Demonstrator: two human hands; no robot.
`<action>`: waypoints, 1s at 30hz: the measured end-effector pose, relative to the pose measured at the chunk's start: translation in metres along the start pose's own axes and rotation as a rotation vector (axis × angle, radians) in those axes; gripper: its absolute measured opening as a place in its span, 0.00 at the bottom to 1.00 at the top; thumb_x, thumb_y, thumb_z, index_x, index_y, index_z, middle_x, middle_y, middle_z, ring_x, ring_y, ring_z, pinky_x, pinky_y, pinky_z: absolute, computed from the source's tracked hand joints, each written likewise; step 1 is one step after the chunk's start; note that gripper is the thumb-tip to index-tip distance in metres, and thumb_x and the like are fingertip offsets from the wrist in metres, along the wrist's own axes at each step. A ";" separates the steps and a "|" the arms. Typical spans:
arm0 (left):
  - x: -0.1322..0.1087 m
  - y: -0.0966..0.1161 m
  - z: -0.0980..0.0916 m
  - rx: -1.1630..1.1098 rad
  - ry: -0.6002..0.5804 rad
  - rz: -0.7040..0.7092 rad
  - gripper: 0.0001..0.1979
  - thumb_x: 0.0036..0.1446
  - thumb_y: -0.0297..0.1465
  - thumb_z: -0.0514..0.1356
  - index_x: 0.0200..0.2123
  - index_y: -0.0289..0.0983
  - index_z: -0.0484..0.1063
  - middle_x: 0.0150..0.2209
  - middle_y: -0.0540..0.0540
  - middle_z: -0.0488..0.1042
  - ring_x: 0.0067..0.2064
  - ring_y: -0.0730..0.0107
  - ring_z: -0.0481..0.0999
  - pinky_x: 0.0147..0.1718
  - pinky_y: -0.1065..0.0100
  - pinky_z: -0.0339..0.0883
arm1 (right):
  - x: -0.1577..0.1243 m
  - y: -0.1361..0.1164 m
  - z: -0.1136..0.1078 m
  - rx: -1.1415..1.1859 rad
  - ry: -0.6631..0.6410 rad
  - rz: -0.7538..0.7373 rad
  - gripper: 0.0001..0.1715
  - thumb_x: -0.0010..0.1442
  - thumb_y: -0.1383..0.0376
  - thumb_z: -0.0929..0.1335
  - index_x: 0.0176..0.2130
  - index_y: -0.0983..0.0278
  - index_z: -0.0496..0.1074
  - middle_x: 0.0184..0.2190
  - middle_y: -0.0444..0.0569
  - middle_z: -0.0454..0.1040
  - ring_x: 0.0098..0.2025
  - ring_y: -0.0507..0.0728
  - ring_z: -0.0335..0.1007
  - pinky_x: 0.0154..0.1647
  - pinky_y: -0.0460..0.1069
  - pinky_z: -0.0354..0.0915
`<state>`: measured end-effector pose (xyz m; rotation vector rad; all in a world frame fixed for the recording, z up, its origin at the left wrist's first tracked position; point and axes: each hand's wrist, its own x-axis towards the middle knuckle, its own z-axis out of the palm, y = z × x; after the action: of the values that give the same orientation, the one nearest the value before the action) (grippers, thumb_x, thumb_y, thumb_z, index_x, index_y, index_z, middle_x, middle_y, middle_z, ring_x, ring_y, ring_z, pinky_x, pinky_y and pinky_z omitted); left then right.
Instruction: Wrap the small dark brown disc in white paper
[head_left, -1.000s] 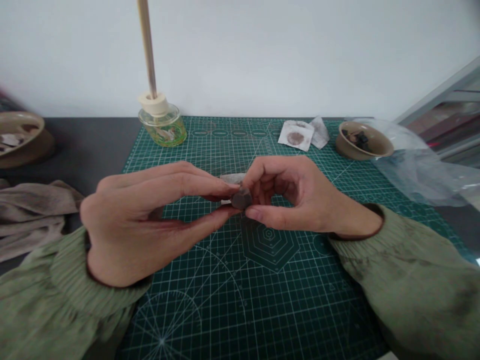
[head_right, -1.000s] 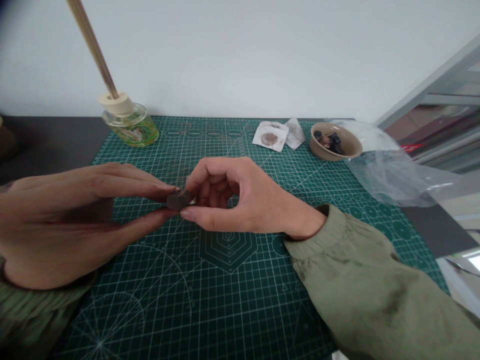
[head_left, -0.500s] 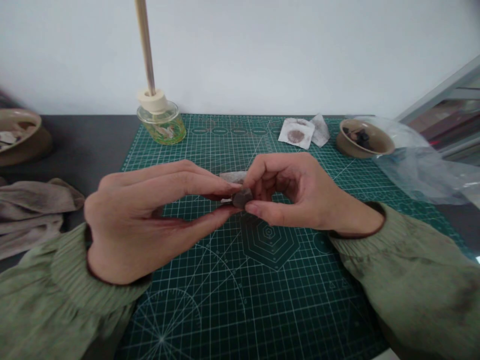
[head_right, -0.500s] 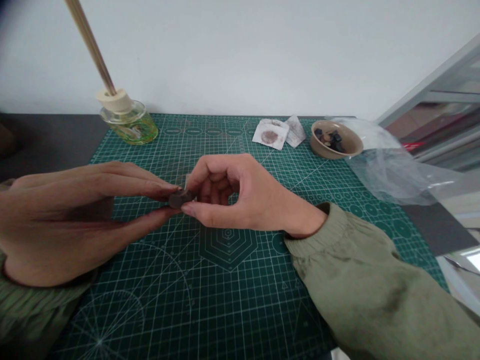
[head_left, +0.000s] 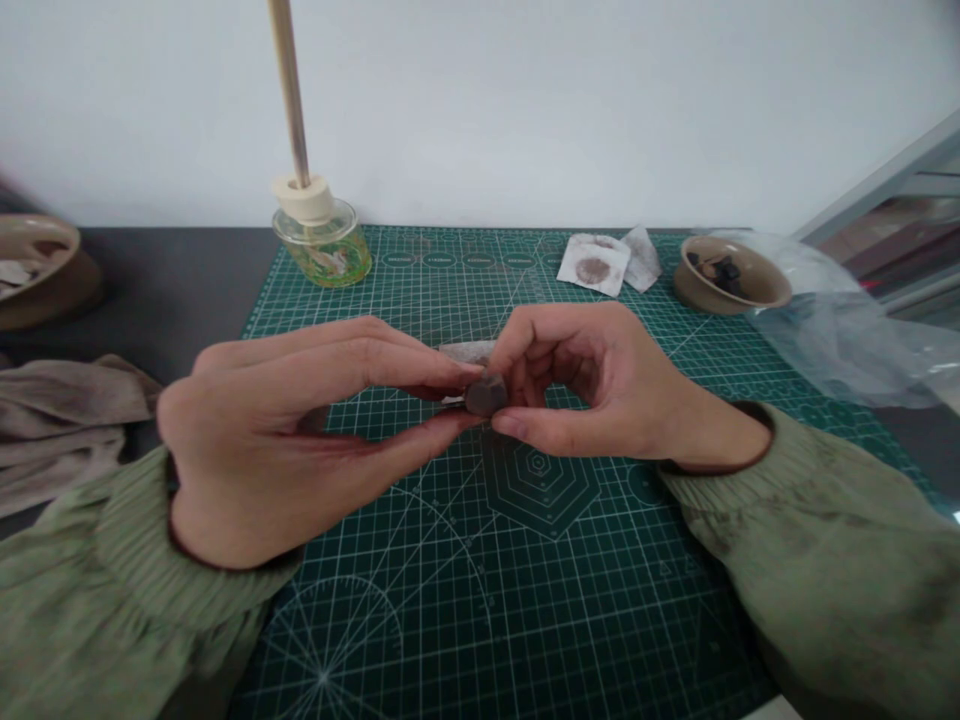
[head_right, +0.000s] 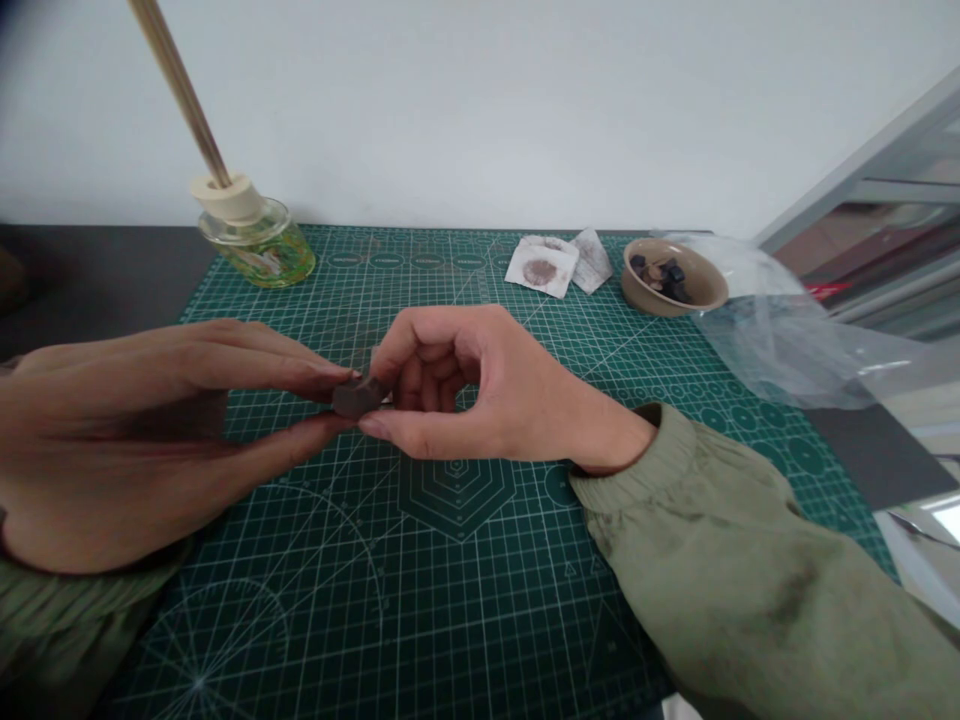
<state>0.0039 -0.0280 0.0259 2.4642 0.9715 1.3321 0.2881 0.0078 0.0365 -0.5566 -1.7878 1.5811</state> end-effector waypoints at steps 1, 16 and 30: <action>0.000 0.000 0.000 -0.001 -0.001 -0.001 0.05 0.81 0.36 0.77 0.54 0.54 0.93 0.49 0.52 0.95 0.39 0.59 0.96 0.40 0.56 0.99 | 0.000 0.000 0.000 0.003 0.001 0.000 0.21 0.63 0.65 0.93 0.44 0.64 0.86 0.34 0.43 0.89 0.32 0.51 0.82 0.33 0.44 0.76; 0.002 0.002 0.002 -0.011 0.017 0.001 0.06 0.81 0.36 0.77 0.55 0.55 0.93 0.48 0.52 0.95 0.39 0.58 0.96 0.40 0.56 1.00 | 0.000 0.004 -0.001 0.019 -0.008 -0.020 0.21 0.61 0.70 0.92 0.47 0.64 0.86 0.35 0.43 0.90 0.33 0.51 0.82 0.33 0.44 0.75; 0.003 0.002 0.002 -0.012 0.014 0.010 0.07 0.81 0.35 0.77 0.56 0.54 0.93 0.48 0.52 0.95 0.39 0.59 0.95 0.39 0.57 0.99 | -0.001 0.004 -0.001 0.022 -0.005 -0.031 0.22 0.61 0.72 0.92 0.47 0.64 0.86 0.35 0.43 0.90 0.33 0.52 0.84 0.33 0.44 0.76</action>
<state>0.0073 -0.0277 0.0275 2.4575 0.9522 1.3566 0.2894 0.0086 0.0326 -0.5124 -1.7725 1.5804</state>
